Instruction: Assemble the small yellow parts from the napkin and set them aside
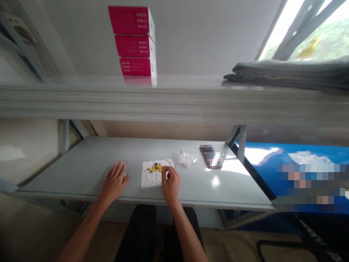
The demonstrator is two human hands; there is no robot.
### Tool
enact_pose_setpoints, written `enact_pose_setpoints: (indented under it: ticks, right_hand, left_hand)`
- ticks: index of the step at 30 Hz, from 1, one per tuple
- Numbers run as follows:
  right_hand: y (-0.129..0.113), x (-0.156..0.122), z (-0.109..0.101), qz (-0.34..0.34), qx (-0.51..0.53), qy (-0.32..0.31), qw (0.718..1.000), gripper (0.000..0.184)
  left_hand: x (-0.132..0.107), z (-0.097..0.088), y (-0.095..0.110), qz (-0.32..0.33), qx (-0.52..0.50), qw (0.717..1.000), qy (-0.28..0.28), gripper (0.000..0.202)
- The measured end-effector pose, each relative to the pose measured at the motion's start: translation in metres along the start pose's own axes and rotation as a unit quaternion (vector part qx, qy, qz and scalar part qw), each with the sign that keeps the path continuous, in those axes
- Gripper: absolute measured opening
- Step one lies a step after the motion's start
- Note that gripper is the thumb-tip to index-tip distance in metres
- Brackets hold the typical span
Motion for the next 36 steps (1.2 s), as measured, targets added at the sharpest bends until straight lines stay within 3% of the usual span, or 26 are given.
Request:
enact_pose_setpoints:
  ticks: [2,5,7,10,13,15,17,19,21,22,24,27,29,32,36]
  right_hand:
    - [0.008,0.007,-0.020,-0.013,-0.085,0.054,0.995,0.031]
    - [0.028,0.026,-0.037,-0.015,-0.215,0.057,0.975,0.040]
    - [0.042,0.039,-0.038,-0.024,-0.257,0.029,0.966,0.034]
    - [0.053,0.053,-0.039,-0.038,-0.268,0.011,0.963,0.024]
    - [0.041,0.056,-0.045,-0.049,-0.208,0.046,0.976,0.023]
    - [0.021,0.053,-0.047,-0.063,-0.117,0.053,0.990,0.021]
    - [-0.005,0.048,-0.038,-0.087,-0.007,-0.005,0.996,0.020]
    - [-0.032,0.041,-0.019,-0.107,0.084,-0.104,0.985,0.019]
    - [-0.047,0.034,-0.004,-0.107,0.138,-0.162,0.971,0.020]
    - [-0.049,0.032,0.001,-0.103,0.152,-0.171,0.968,0.020]
    - [-0.042,0.030,0.004,-0.088,0.149,-0.150,0.973,0.021]
    - [-0.018,0.028,0.000,-0.057,0.069,-0.069,0.994,0.022]
    - [-0.009,0.024,0.003,-0.061,-0.002,-0.050,0.997,0.022]
    - [-0.013,0.015,0.024,-0.114,-0.090,-0.097,0.985,0.025]
    - [-0.022,0.009,0.052,-0.150,-0.179,-0.147,0.961,0.022]
  left_hand:
    - [0.002,0.011,-0.011,0.007,0.000,1.000,-0.013,0.060]
    - [0.005,0.016,-0.023,0.027,-0.002,0.999,-0.032,0.057]
    - [0.007,0.009,-0.025,0.025,-0.001,0.999,-0.021,0.057]
    - [0.005,-0.013,-0.017,0.004,-0.001,0.999,0.039,0.060]
    - [0.004,-0.039,0.004,-0.004,-0.039,0.992,0.119,0.058]
    - [0.007,-0.055,0.025,0.025,-0.095,0.983,0.156,0.049]
    - [0.014,-0.066,0.049,0.071,-0.160,0.970,0.169,0.044]
    - [0.025,-0.073,0.069,0.103,-0.215,0.958,0.156,0.044]
    - [0.035,-0.076,0.081,0.120,-0.274,0.944,0.141,0.025]
    - [0.040,-0.075,0.083,0.119,-0.303,0.937,0.125,0.017]
    - [0.045,-0.070,0.078,0.096,-0.359,0.924,0.092,0.021]
    - [0.044,-0.053,0.060,0.047,-0.427,0.902,0.048,0.033]
    - [0.039,-0.039,0.049,0.024,-0.469,0.883,0.031,0.039]
    - [0.030,-0.011,0.036,-0.042,-0.530,0.847,-0.001,0.029]
    - [0.020,0.013,0.032,-0.108,-0.561,0.819,-0.045,0.046]
Point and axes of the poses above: each hand's wrist, its own x-axis towards the middle knuckle, its own z-axis out of the palm, y = z × x, the point moved 7 cm from there along x, towards the middle knuckle, and after that the axes turned 7 degrees about -y, right-handed, at the moved point
